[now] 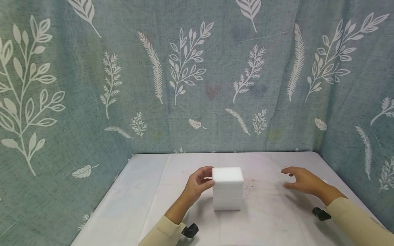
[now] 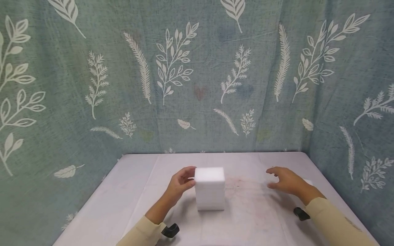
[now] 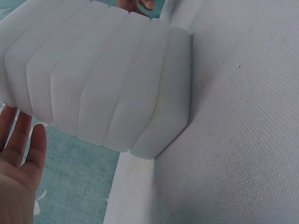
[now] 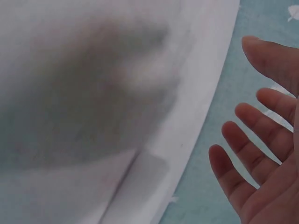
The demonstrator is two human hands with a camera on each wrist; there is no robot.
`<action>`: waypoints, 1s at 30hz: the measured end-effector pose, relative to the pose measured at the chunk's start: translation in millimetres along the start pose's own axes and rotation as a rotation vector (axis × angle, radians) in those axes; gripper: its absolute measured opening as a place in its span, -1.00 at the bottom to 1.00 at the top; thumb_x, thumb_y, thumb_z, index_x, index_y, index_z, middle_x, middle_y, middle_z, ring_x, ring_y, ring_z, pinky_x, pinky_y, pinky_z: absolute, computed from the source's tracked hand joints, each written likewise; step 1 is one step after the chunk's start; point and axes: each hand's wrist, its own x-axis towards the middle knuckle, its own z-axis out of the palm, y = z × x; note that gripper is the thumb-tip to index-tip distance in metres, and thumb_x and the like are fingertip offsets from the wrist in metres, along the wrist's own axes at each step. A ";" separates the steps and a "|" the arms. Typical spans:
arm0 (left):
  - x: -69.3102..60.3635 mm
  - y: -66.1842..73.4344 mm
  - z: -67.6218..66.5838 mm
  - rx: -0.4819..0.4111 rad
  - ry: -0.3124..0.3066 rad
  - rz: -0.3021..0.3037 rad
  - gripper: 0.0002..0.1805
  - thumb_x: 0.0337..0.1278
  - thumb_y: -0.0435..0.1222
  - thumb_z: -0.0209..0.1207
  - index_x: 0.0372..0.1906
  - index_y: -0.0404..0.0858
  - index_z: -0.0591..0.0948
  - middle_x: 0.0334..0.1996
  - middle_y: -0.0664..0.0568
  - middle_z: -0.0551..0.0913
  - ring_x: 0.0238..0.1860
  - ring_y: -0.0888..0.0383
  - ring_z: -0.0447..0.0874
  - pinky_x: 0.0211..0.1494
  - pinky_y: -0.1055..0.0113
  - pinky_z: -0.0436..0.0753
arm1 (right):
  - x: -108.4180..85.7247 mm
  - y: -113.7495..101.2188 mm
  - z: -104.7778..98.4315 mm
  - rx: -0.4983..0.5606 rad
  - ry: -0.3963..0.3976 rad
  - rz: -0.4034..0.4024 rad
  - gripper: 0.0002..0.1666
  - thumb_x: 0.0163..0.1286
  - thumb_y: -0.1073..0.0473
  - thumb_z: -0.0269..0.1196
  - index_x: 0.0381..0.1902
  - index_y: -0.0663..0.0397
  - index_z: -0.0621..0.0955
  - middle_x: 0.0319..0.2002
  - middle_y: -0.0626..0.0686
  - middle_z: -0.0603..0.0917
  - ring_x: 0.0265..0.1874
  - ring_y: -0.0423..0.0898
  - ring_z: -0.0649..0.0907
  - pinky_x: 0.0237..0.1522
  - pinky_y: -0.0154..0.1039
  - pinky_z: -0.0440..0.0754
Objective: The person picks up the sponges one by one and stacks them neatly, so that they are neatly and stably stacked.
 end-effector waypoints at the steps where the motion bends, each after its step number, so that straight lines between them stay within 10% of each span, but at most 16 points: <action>1: -0.1 0.2 0.2 -0.002 0.001 -0.002 -0.46 0.18 -0.27 0.31 0.26 -0.22 0.47 0.08 -0.09 0.60 0.13 0.00 0.54 0.18 0.19 0.52 | -1.7 2.1 -0.1 -0.001 0.006 0.009 -0.31 0.15 0.00 0.45 0.16 0.26 0.55 0.09 0.23 0.59 -0.04 0.16 0.60 -0.02 0.16 0.55; 13: 0.6 9.5 -0.4 -0.049 -0.010 -0.025 -0.37 0.11 -0.51 0.28 0.30 -0.47 0.36 0.09 -0.28 0.55 0.13 -0.18 0.50 0.23 -0.16 0.39 | -14.8 23.3 -13.3 -0.029 -0.002 0.077 -0.42 0.16 0.02 0.43 0.03 0.30 0.60 -0.03 0.23 0.63 -0.06 0.25 0.59 -0.09 0.20 0.56; 20: -4.1 34.9 3.2 -0.056 -0.017 -0.039 -0.38 0.13 -0.47 0.27 0.29 -0.52 0.35 0.08 -0.32 0.54 0.12 -0.24 0.49 0.22 -0.09 0.42 | -23.9 32.6 -26.8 -0.066 -0.013 0.080 -0.47 0.15 0.09 0.44 -0.03 0.35 0.61 -0.09 0.21 0.65 -0.10 0.25 0.60 -0.10 0.19 0.56; 30: -4.4 34.0 2.9 -0.050 -0.010 -0.041 -0.40 0.14 -0.47 0.28 0.28 -0.51 0.37 0.08 -0.31 0.55 0.13 -0.20 0.49 0.23 -0.10 0.42 | -39.5 60.1 -24.7 -0.083 0.042 0.089 -0.54 0.18 0.12 0.40 -0.10 0.39 0.62 -0.13 0.32 0.63 -0.17 0.27 0.61 -0.18 0.20 0.57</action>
